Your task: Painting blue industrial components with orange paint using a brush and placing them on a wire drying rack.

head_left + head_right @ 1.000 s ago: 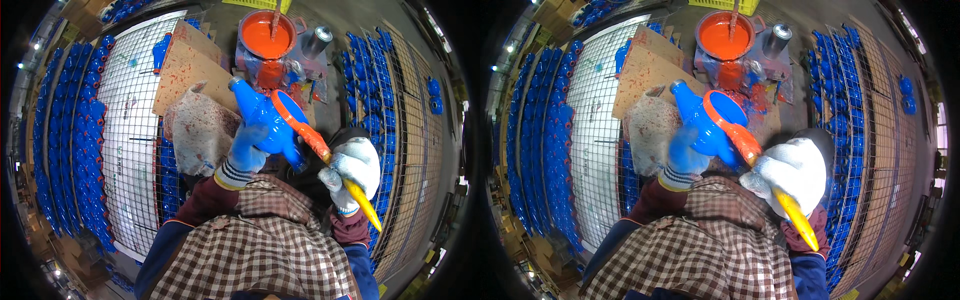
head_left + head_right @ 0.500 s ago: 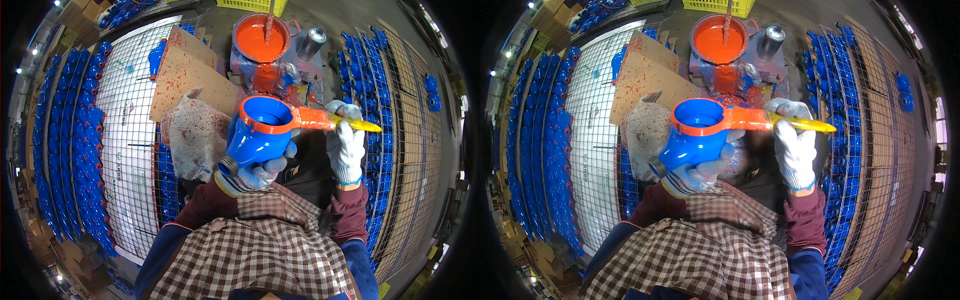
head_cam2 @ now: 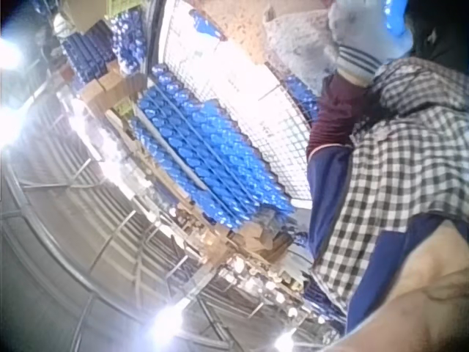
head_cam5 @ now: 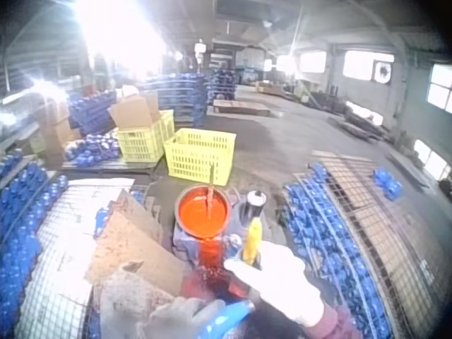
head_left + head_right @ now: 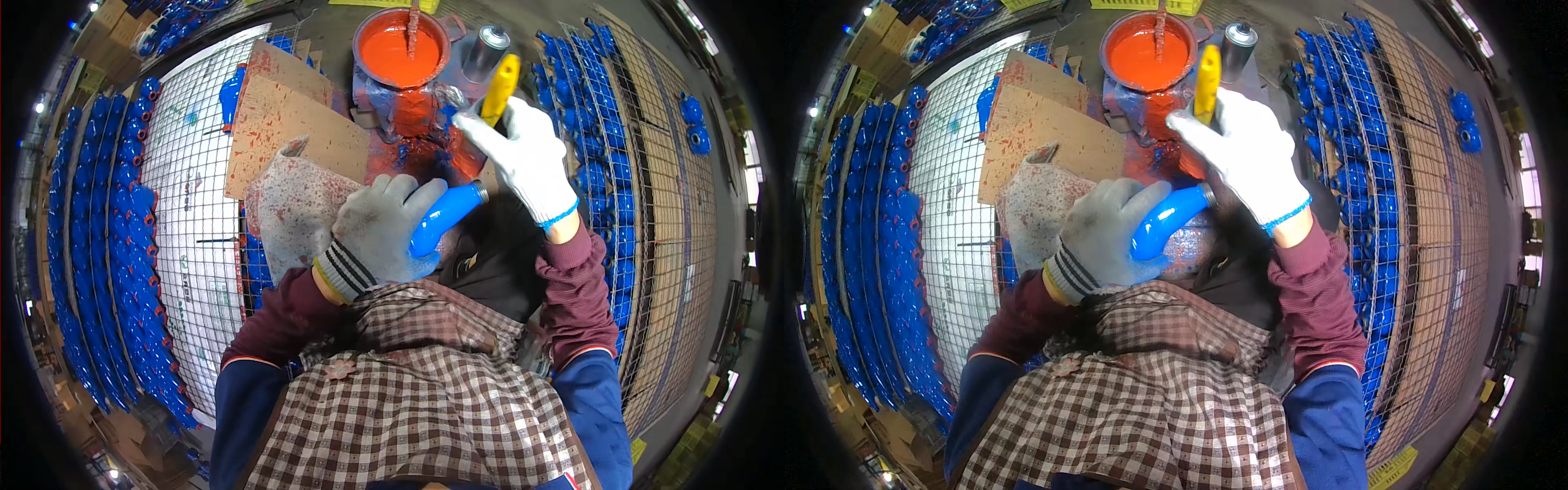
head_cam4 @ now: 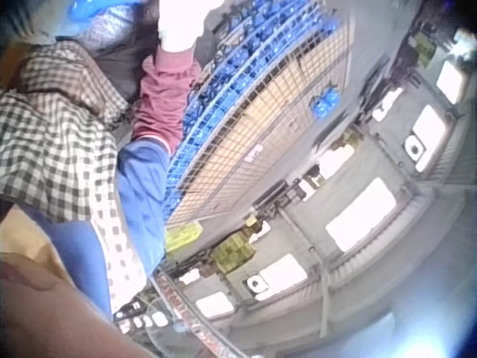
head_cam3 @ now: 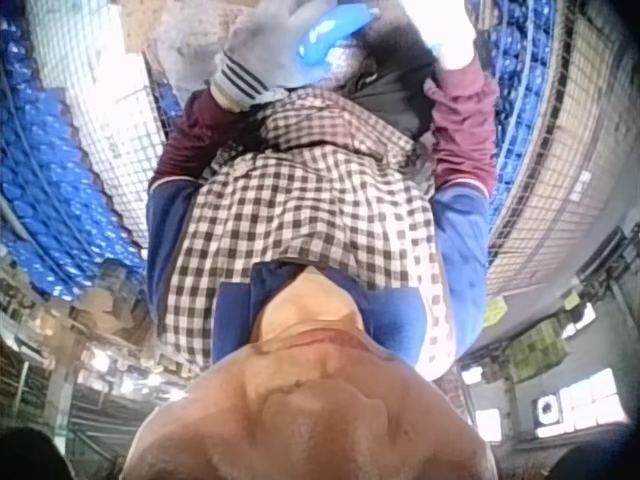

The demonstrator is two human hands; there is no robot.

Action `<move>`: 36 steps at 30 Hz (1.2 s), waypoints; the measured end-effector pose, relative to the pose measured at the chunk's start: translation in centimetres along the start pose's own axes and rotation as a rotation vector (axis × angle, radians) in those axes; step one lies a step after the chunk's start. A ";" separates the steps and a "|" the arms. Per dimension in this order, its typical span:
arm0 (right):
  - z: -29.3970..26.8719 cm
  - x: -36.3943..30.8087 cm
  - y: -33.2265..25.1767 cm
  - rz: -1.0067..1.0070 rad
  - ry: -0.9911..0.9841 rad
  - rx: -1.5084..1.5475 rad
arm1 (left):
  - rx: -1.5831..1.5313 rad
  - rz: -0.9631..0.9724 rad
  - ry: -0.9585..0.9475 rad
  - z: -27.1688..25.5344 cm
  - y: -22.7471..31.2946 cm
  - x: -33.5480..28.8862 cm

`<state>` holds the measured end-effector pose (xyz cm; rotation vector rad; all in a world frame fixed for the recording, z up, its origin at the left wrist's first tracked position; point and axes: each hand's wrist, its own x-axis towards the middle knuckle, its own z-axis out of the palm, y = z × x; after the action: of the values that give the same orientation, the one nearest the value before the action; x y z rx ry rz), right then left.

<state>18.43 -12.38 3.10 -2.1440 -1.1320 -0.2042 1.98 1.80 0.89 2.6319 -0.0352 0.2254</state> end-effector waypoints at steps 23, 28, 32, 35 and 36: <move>6.0 -8.2 0.5 0.754 0.553 1.750 | -2.255 -0.531 -0.032 8.4 -2.2 -5.2; 5.0 -7.6 -0.6 1.131 0.260 1.646 | -2.325 0.032 -0.053 5.5 1.1 -3.7; 3.8 -6.1 -0.4 1.113 0.628 1.556 | -2.181 -0.213 -0.042 1.7 2.9 -0.7; 2.6 -6.4 2.5 0.612 0.700 1.454 | -2.399 -0.245 -0.315 2.5 0.4 -0.3; 0.8 -5.8 2.2 0.559 0.666 1.542 | -2.448 -0.343 -0.405 2.7 -0.1 -0.4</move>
<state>16.47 -16.56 -1.15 -0.7664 -0.0540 0.1814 2.05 0.55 -1.54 0.1755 0.0134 -0.3347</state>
